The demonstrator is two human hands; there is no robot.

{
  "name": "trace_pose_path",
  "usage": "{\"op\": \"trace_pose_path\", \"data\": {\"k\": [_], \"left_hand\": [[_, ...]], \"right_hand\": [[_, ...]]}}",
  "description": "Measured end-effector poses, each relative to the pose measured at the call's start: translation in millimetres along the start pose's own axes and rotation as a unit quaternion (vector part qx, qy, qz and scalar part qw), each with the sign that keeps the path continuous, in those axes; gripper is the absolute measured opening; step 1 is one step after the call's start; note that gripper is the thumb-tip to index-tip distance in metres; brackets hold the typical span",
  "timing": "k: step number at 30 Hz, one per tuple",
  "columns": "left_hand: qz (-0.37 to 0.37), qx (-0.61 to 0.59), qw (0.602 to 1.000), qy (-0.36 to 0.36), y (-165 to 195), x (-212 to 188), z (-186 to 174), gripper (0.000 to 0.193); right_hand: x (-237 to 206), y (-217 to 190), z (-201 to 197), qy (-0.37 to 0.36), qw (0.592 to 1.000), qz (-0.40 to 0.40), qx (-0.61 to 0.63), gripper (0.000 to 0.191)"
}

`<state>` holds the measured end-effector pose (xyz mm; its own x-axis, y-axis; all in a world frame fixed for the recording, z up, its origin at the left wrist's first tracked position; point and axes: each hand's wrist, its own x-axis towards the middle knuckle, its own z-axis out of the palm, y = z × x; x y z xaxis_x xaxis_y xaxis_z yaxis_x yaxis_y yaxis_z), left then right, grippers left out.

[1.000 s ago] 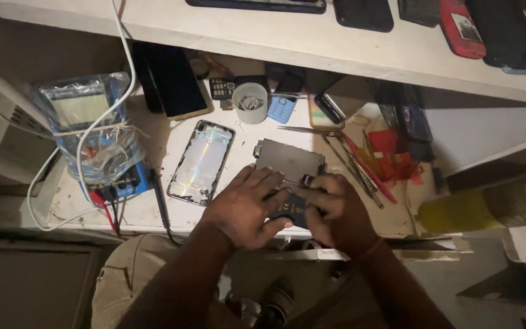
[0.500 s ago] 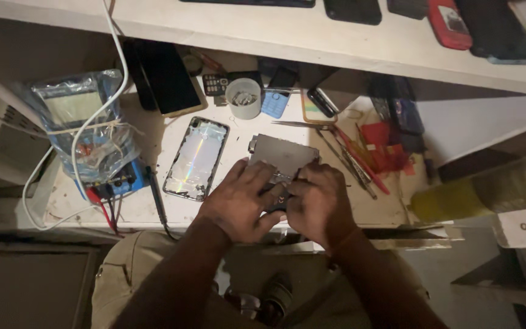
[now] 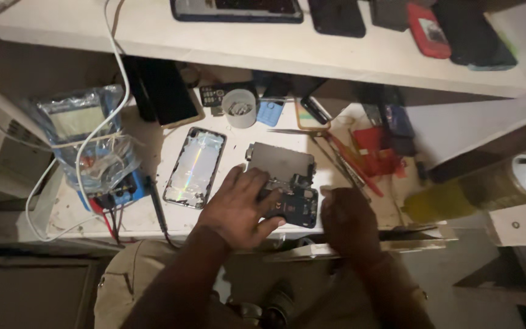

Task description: The person works at a repair bench on a disassembled smartphone, manipulating its internal components and battery with their hands, then presses the phone together and tests it. They pick up a screwdriver and work on the phone's edge near the end.

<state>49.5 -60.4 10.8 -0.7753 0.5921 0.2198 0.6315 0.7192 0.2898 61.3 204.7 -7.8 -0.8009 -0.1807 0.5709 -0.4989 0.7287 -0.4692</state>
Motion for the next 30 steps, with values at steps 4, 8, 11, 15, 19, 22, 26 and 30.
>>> {"op": "trace_pose_path", "data": {"k": [4, 8, 11, 15, 19, 22, 26, 30], "left_hand": [[-0.017, -0.009, 1.0, -0.015, -2, 0, -3, 0.064], [-0.014, 0.0, 0.998, 0.068, -5, -5, 2, 0.063], [-0.029, 0.021, 0.995, 0.089, -7, -12, 5, 0.059], [-0.011, 0.098, 0.995, 0.015, -17, -23, 0, 0.068], [-0.042, 0.125, 0.991, 0.024, -27, -36, -3, 0.075], [-0.078, 0.131, 0.986, 0.075, -24, -38, 1, 0.081], [-0.105, 0.119, 0.984, 0.083, -23, -40, 0, 0.081], [-0.115, 0.137, 0.981, 0.074, -21, -39, -3, 0.084]], "right_hand": [[-3, -11, 1, 0.013, 0.999, -0.041, 0.002, 0.019], [-2, -12, 5, 0.013, 0.999, -0.03, -0.033, 0.021], [-1, -14, 7, 0.05, 0.996, -0.079, -0.005, 0.019], [4, -17, -2, -0.04, 0.999, -0.002, 0.004, 0.013], [30, -1, -16, -0.144, 0.987, 0.058, 0.043, 0.009], [50, 12, -11, -0.169, 0.976, 0.125, 0.051, 0.011], [70, 18, 3, -0.091, 0.995, -0.034, 0.027, 0.017], [93, 9, 17, -0.08, 0.991, -0.093, -0.052, 0.026]]}}
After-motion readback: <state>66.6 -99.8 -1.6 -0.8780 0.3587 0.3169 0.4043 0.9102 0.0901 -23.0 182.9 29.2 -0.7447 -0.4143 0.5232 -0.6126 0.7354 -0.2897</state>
